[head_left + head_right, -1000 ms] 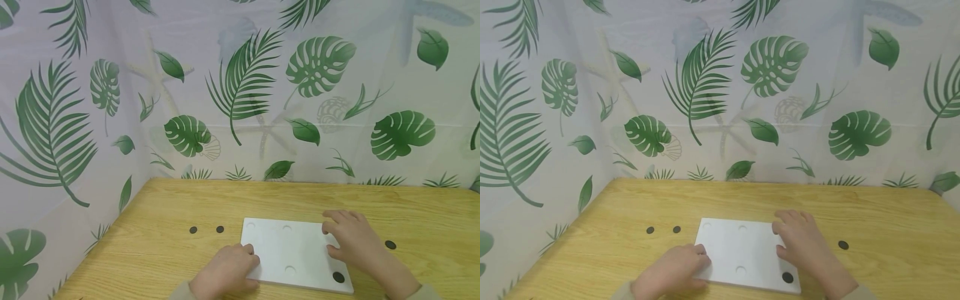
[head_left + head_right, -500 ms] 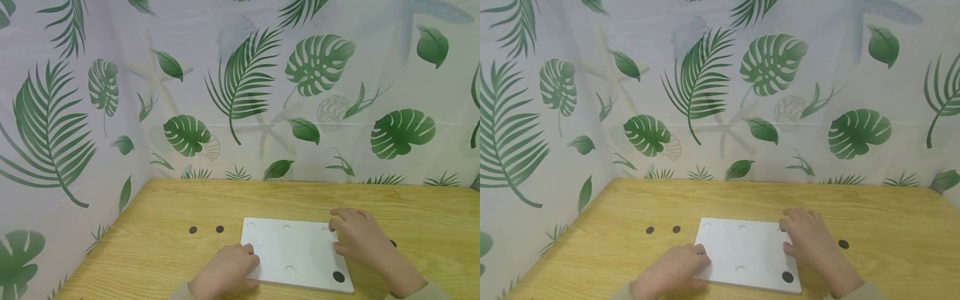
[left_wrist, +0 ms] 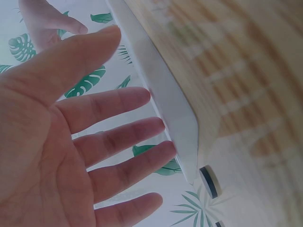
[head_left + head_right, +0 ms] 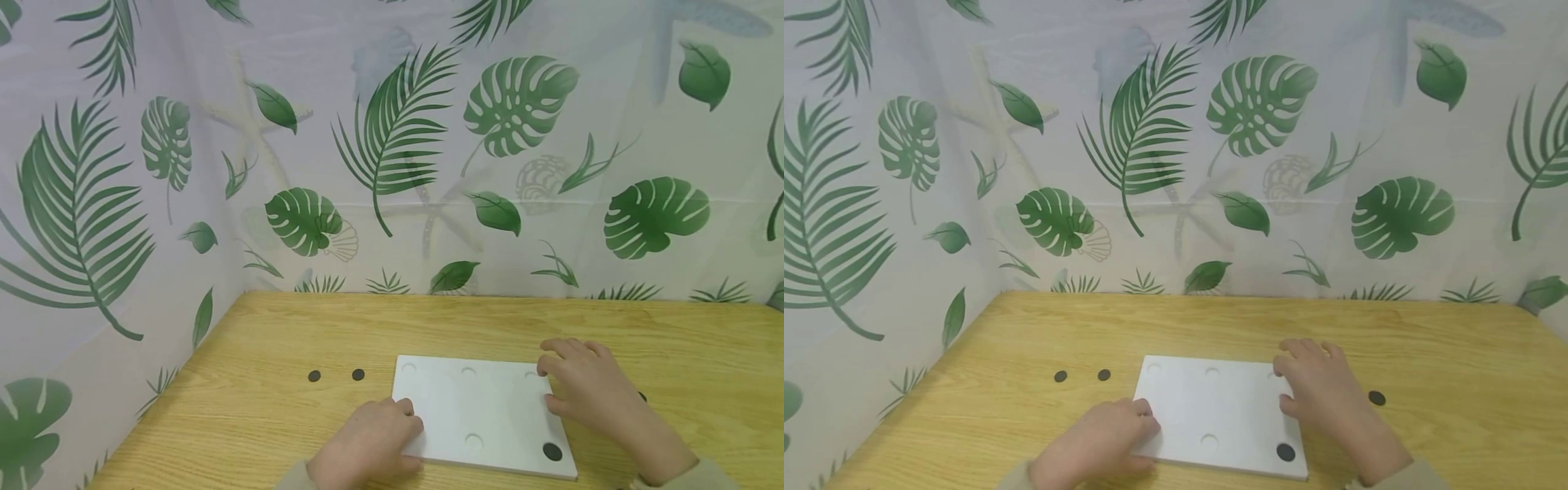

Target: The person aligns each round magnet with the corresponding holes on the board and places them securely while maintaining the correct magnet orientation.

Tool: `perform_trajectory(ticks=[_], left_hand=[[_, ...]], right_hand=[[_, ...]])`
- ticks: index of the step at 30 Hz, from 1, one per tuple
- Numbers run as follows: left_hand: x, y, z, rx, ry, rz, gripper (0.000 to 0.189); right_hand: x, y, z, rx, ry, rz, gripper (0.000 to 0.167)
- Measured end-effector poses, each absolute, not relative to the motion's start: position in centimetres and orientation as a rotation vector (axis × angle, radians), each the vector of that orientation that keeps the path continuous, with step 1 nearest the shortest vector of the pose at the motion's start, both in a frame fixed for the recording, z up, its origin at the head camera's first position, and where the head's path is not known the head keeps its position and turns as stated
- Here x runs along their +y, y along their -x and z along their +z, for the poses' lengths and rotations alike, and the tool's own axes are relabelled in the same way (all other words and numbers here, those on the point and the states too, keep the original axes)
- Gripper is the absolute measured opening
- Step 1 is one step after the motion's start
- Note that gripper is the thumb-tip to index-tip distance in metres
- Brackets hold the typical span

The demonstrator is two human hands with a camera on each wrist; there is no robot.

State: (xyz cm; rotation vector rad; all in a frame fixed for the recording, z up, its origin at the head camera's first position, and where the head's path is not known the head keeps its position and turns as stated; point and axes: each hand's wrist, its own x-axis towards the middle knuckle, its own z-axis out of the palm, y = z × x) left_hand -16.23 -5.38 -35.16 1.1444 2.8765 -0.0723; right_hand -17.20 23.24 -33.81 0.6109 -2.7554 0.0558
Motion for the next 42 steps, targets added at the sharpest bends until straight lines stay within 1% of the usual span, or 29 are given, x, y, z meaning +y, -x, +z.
perform_trajectory(ticks=[12,19,27,35,42], left_hand=[[-5.1,16.2,-35.6,2.864,-1.193,-0.046,0.023],[-5.0,16.2,-35.7,2.866,-1.174,-0.055,0.023],[-5.4,15.7,-35.7,2.867,-1.155,0.020,0.020],[-5.4,16.1,-35.4,2.857,-1.158,-0.005,0.023],[-5.3,16.2,-35.3,2.856,-1.153,-0.051,0.024]], right_hand=[[24.0,16.5,-33.5,-2.750,-0.588,0.059,0.021],[24.8,16.3,-33.3,-2.719,-0.630,0.027,0.018],[26.1,16.9,-33.7,-2.753,-0.706,-0.038,0.024],[27.8,17.6,-34.0,-2.843,-0.686,-0.068,0.031],[29.4,18.1,-34.2,-2.867,-0.658,-0.112,0.028]])
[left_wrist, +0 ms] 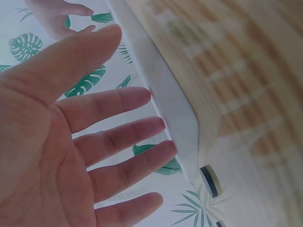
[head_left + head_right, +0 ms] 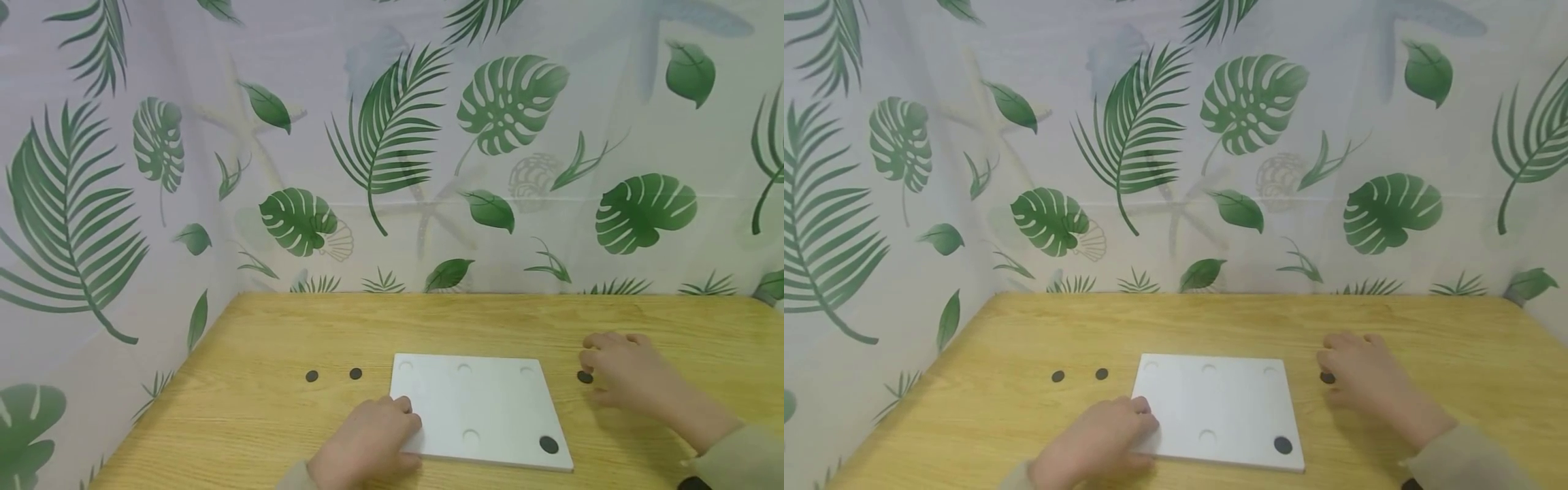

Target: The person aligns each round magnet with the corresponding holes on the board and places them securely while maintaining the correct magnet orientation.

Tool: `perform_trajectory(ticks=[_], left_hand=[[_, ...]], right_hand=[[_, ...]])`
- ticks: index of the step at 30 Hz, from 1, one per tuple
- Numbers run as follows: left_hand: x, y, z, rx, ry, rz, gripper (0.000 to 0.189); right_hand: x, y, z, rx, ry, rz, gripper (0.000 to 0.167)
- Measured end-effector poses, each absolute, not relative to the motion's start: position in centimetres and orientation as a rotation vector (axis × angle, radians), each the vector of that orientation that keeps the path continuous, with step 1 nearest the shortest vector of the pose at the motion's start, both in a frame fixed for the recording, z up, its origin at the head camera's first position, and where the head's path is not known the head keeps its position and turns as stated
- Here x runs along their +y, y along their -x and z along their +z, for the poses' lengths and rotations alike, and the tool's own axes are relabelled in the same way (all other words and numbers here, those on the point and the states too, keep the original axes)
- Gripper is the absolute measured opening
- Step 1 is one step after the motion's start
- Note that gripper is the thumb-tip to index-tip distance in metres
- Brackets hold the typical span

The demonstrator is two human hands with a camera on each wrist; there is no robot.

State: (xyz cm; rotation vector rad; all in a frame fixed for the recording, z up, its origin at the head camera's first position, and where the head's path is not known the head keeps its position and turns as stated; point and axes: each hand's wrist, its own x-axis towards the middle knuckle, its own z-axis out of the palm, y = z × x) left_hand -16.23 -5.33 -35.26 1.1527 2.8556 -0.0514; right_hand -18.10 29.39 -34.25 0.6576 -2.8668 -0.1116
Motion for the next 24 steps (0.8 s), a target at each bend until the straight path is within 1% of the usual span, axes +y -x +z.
perform_trajectory(ticks=[5,13,24], left_hand=[[-5.2,16.1,-35.2,2.869,-1.150,-0.074,0.025],[-5.3,16.1,-35.2,2.871,-1.162,-0.076,0.024],[-5.3,16.3,-35.2,2.857,-1.146,-0.071,0.024]], right_hand=[[30.1,18.1,-34.4,-2.885,-0.644,-0.136,0.027],[31.2,18.3,-34.7,-2.897,-0.640,-0.136,0.030],[32.8,18.8,-35.4,-2.976,-0.614,-0.162,0.028]])
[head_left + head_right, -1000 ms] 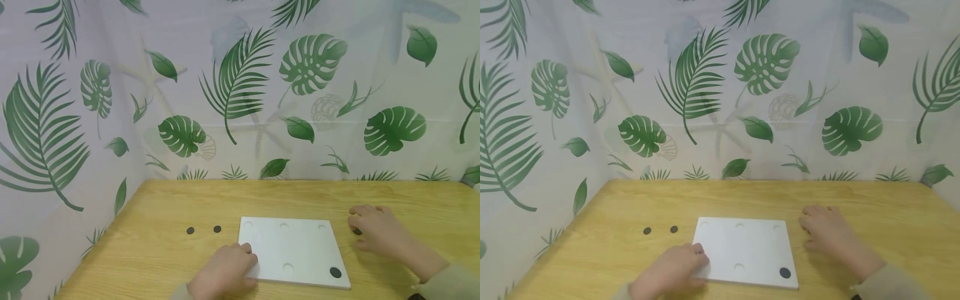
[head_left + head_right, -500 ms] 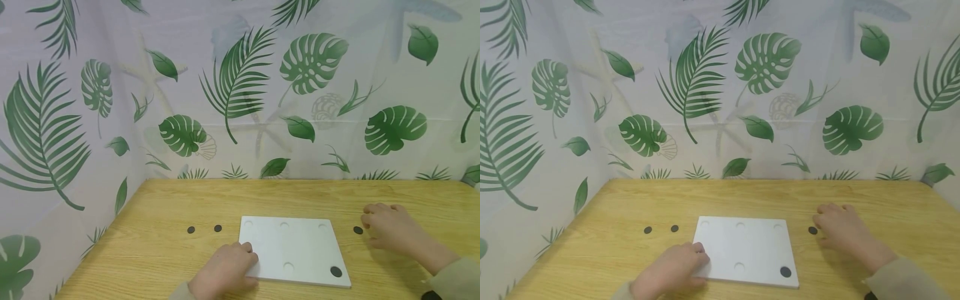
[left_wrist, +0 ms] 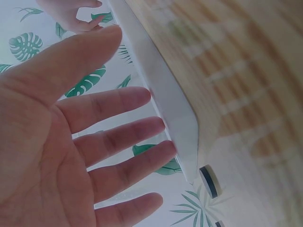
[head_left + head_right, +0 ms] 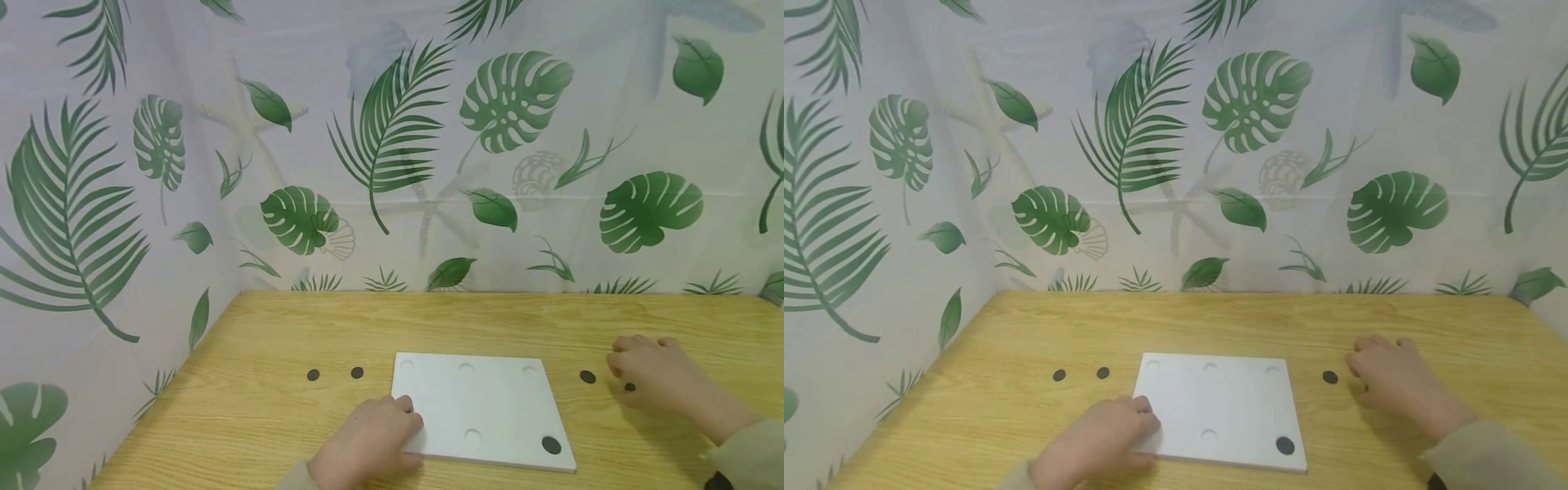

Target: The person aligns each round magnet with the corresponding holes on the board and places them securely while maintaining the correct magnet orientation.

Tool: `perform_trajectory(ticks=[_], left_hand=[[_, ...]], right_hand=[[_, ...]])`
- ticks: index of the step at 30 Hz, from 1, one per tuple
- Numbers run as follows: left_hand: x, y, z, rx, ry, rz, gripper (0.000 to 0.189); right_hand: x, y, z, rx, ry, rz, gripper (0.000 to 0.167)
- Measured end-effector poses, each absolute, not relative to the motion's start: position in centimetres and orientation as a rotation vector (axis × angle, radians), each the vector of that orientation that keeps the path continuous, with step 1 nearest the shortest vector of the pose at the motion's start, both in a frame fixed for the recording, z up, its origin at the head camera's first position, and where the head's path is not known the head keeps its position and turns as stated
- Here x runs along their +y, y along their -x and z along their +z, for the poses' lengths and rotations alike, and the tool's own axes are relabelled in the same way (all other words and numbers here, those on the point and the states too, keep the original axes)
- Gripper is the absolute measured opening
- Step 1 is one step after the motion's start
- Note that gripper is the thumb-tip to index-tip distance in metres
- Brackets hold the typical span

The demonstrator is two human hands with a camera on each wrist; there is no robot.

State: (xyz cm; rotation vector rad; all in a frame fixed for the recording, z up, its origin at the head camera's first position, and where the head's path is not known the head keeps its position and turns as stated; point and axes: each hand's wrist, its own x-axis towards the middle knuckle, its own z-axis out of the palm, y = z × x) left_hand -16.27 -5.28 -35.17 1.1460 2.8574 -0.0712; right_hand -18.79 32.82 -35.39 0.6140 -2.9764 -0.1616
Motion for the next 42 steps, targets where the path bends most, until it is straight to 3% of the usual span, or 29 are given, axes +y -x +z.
perform_trajectory(ticks=[42], left_hand=[[-5.9,16.3,-35.2,2.857,-1.188,0.004,0.020]], right_hand=[[34.4,19.4,-36.8,-3.090,-0.564,-0.217,0.030]])
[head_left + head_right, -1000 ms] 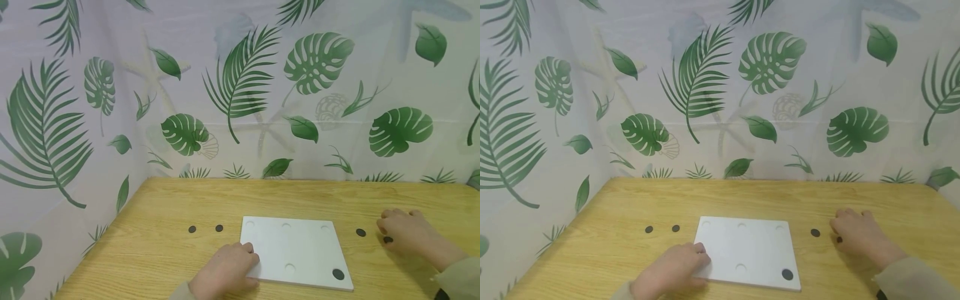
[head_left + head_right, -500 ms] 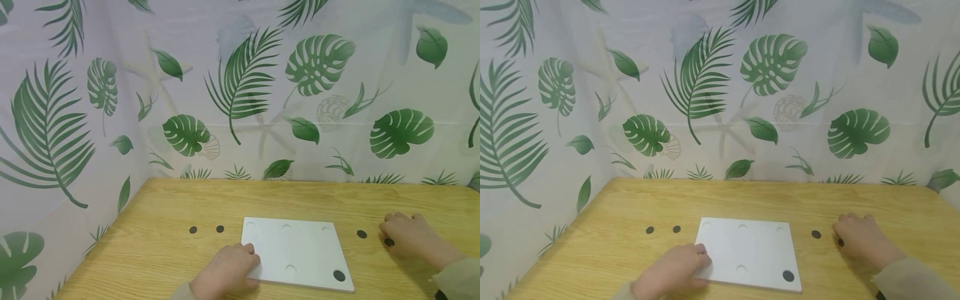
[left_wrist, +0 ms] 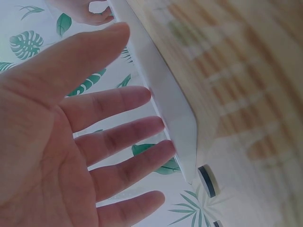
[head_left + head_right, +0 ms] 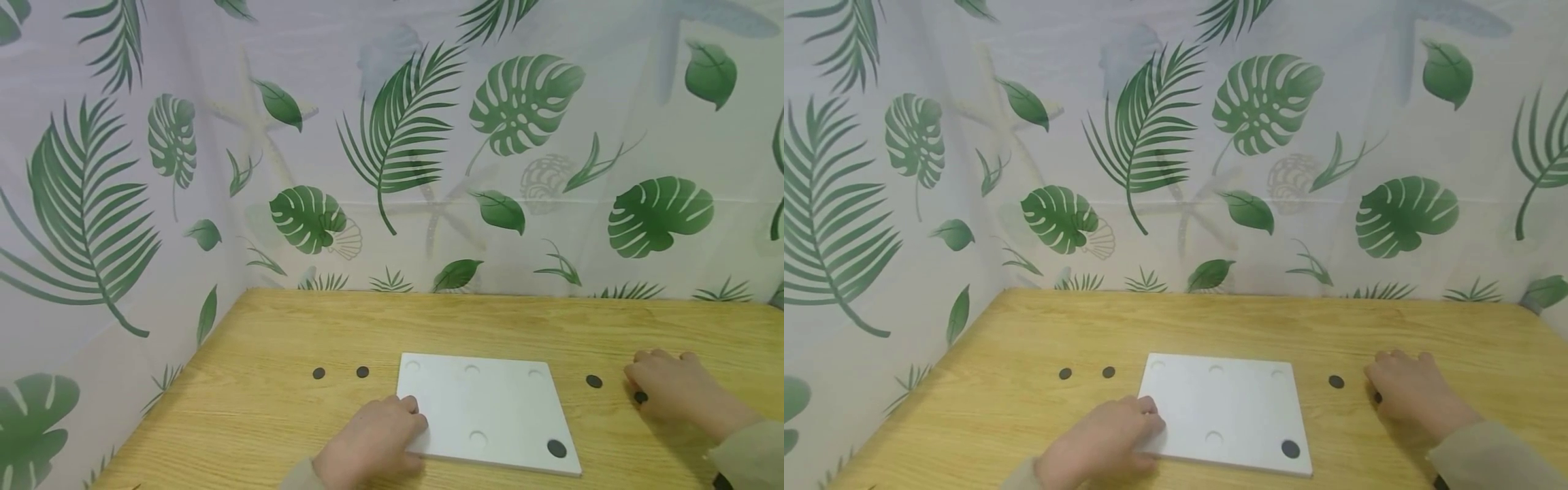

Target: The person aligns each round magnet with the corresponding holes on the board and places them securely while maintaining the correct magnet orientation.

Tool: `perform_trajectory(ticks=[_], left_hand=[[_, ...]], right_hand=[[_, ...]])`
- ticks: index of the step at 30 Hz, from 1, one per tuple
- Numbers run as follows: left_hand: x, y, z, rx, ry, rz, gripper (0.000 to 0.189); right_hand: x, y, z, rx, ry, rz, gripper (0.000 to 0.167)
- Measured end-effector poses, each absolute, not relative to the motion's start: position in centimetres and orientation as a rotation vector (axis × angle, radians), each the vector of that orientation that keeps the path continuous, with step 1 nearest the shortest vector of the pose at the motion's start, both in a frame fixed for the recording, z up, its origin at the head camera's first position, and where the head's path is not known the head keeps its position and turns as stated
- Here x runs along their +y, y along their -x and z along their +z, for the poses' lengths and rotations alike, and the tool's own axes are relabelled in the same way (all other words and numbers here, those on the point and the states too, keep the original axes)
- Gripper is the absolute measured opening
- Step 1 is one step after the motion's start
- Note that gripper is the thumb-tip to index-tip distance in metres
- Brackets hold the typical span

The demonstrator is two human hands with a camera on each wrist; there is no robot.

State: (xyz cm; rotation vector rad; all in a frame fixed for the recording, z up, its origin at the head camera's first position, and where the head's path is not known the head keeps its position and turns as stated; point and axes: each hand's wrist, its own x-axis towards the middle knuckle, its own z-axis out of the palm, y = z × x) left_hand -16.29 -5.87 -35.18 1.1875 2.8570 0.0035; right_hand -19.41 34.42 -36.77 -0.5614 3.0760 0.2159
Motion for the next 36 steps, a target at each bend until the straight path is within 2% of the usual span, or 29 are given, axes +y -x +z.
perform_trajectory(ticks=[11,36], left_hand=[[-5.71,16.43,-35.15,2.857,-1.204,-0.014,0.022],[-5.71,16.40,-35.30,2.835,-1.174,-0.015,0.022]], right_hand=[[34.81,19.44,-36.41,3.054,0.543,0.193,0.024],[34.56,18.56,-36.71,3.117,0.569,0.187,0.024]])
